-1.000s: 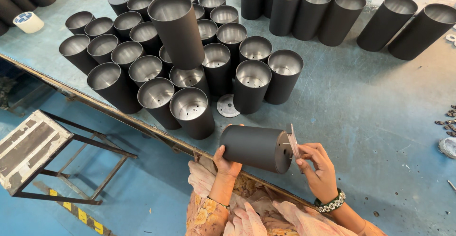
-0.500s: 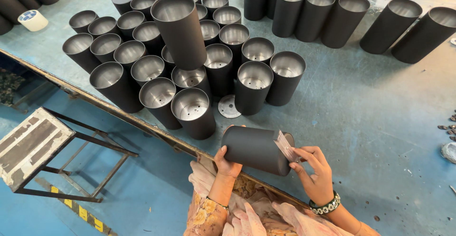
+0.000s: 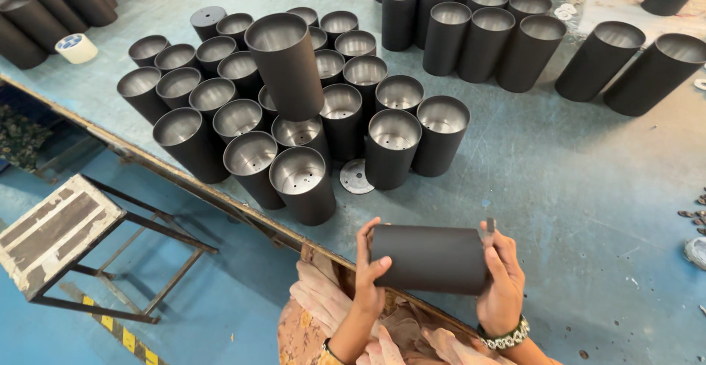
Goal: The person picks up black cylindrical housings and fits circular metal plates and small brackets into them by hand.
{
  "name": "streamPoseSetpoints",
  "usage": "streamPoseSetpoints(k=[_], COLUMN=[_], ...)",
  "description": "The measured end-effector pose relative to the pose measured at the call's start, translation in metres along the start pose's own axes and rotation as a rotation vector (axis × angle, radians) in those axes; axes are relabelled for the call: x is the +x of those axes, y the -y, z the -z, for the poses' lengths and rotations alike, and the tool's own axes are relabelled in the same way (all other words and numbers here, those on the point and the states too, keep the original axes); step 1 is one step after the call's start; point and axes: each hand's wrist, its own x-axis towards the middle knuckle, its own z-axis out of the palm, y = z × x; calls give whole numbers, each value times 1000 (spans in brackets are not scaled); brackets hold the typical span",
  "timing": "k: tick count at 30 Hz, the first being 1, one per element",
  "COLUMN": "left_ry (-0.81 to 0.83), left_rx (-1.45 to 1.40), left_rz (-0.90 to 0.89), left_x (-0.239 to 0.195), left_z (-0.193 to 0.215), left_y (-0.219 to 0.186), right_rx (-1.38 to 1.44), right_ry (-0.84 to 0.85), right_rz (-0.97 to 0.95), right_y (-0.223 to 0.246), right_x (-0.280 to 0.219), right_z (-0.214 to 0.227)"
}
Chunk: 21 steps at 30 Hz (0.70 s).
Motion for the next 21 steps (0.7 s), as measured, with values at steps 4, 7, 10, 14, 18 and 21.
streamPoseSetpoints(k=[4, 7, 10, 14, 18, 21], left_ry=[-39, -103, -144, -120, -57, -58], left_rx=[-44, -220, -409, -527, -325, -105], left_rz=[-10, 137, 306, 379, -12, -225], left_x=[-18, -22, -18, -19, -27, -34], left_z=[-10, -6, 1, 9, 6, 5], left_y=[0, 5, 8, 2, -12, -26], right_rx=[-138, -359, -542, -434, -298, -130], right_ry=[80, 166, 404, 686, 644, 354], right_rz=[224, 350, 674, 970, 340, -10], right_y=[1, 16, 48, 66, 60, 31], right_x=[-10, -16, -25, -16, -15, -6], right_z=[5, 3, -8, -27, -22, -20])
